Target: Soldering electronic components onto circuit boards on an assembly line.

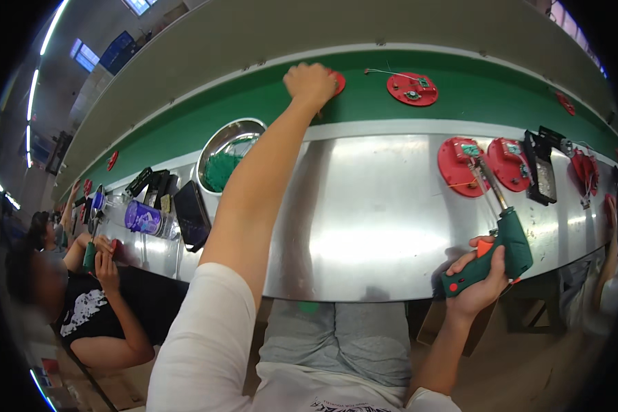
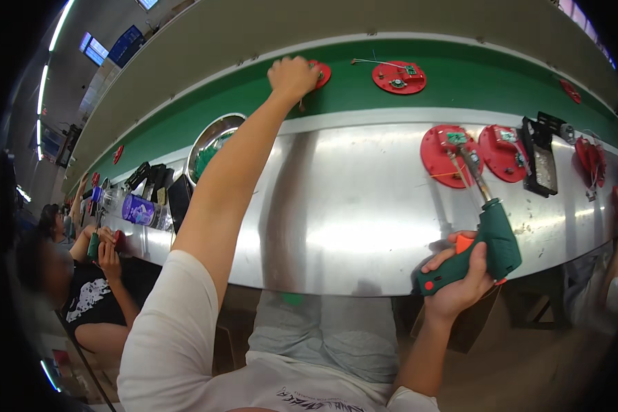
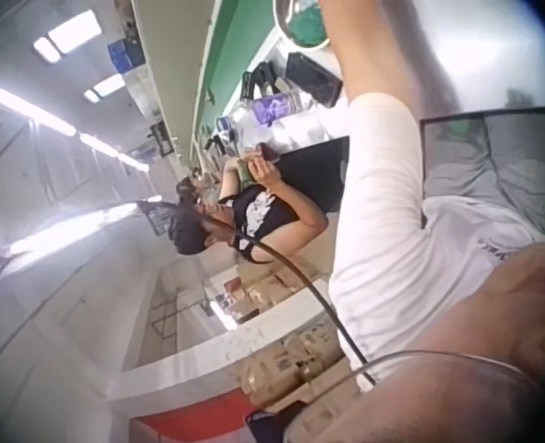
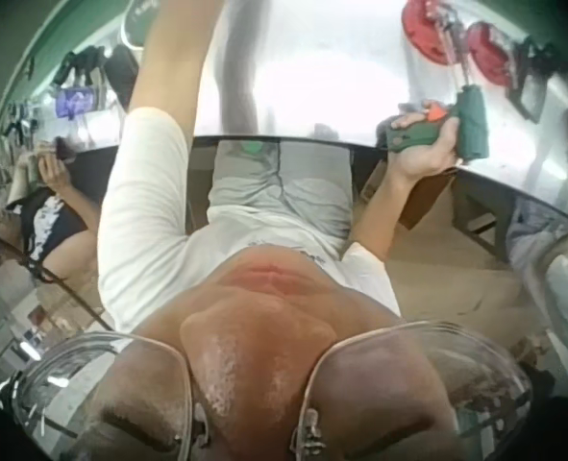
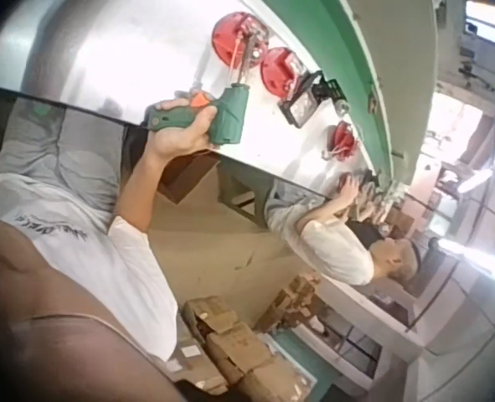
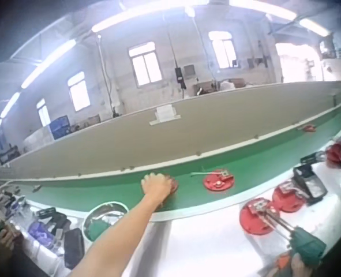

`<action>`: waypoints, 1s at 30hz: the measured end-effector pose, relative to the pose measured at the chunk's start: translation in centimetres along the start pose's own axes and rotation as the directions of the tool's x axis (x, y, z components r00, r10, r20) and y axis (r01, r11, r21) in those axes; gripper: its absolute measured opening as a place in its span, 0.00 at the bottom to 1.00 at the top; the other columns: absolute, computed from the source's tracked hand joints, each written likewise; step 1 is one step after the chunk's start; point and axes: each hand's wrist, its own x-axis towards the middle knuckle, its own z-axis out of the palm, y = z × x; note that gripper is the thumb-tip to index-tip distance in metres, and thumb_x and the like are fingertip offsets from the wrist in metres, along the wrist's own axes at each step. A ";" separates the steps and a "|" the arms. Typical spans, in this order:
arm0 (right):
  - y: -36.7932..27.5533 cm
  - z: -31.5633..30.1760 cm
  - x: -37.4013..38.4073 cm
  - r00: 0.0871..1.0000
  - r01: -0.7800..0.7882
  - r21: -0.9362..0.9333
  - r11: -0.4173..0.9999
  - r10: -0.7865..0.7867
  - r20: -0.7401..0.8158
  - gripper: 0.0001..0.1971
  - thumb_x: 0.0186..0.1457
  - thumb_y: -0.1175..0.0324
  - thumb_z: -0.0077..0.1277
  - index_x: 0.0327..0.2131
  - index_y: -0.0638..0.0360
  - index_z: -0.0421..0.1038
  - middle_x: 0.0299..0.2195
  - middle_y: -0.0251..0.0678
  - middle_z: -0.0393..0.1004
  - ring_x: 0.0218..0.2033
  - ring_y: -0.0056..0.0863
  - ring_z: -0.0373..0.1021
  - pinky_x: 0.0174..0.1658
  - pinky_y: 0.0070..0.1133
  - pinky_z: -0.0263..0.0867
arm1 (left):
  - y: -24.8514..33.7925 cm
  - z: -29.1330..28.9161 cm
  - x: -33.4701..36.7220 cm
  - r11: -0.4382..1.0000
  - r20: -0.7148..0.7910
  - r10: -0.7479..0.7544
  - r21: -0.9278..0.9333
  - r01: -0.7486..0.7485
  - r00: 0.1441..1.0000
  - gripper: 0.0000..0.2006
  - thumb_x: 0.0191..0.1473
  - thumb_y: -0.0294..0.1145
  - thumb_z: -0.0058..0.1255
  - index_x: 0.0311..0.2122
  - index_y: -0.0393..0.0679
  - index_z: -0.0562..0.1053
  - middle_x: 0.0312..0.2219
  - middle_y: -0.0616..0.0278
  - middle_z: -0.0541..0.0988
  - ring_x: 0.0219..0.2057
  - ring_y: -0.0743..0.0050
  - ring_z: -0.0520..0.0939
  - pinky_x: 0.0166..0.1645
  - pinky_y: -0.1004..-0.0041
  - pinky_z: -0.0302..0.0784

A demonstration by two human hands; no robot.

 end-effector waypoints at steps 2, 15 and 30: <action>0.1 0.0 0.0 1.000 -0.004 0.020 1.000 0.004 0.008 0.15 0.65 0.61 0.40 0.40 0.67 0.65 0.30 0.43 0.70 0.12 0.24 0.64 0.14 0.21 0.63 | -2.0 1.2 1.1 0.996 0.083 -0.082 -0.018 0.084 0.993 0.20 0.53 0.49 0.56 0.42 0.43 0.78 0.43 0.48 0.81 0.46 0.48 0.79 0.48 0.53 0.73; 0.5 -0.3 0.2 0.996 -0.023 -0.016 1.000 0.024 0.081 0.17 0.65 0.59 0.41 0.38 0.67 0.66 0.31 0.43 0.71 0.14 0.22 0.65 0.16 0.20 0.63 | -6.1 -10.3 -10.3 0.558 0.231 0.478 -0.825 -0.090 0.847 0.09 0.62 0.33 0.51 0.37 0.37 0.74 0.29 0.63 0.80 0.30 0.79 0.78 0.36 0.75 0.75; -0.1 1.2 -0.7 0.998 0.030 -0.222 0.975 -0.016 0.065 0.17 0.66 0.56 0.41 0.37 0.63 0.67 0.29 0.37 0.70 0.15 0.21 0.64 0.18 0.20 0.61 | -19.4 -8.7 -14.4 0.928 0.223 0.261 -0.327 -0.180 0.939 0.15 0.47 0.36 0.64 0.38 0.38 0.79 0.31 0.54 0.79 0.37 0.58 0.80 0.44 0.65 0.75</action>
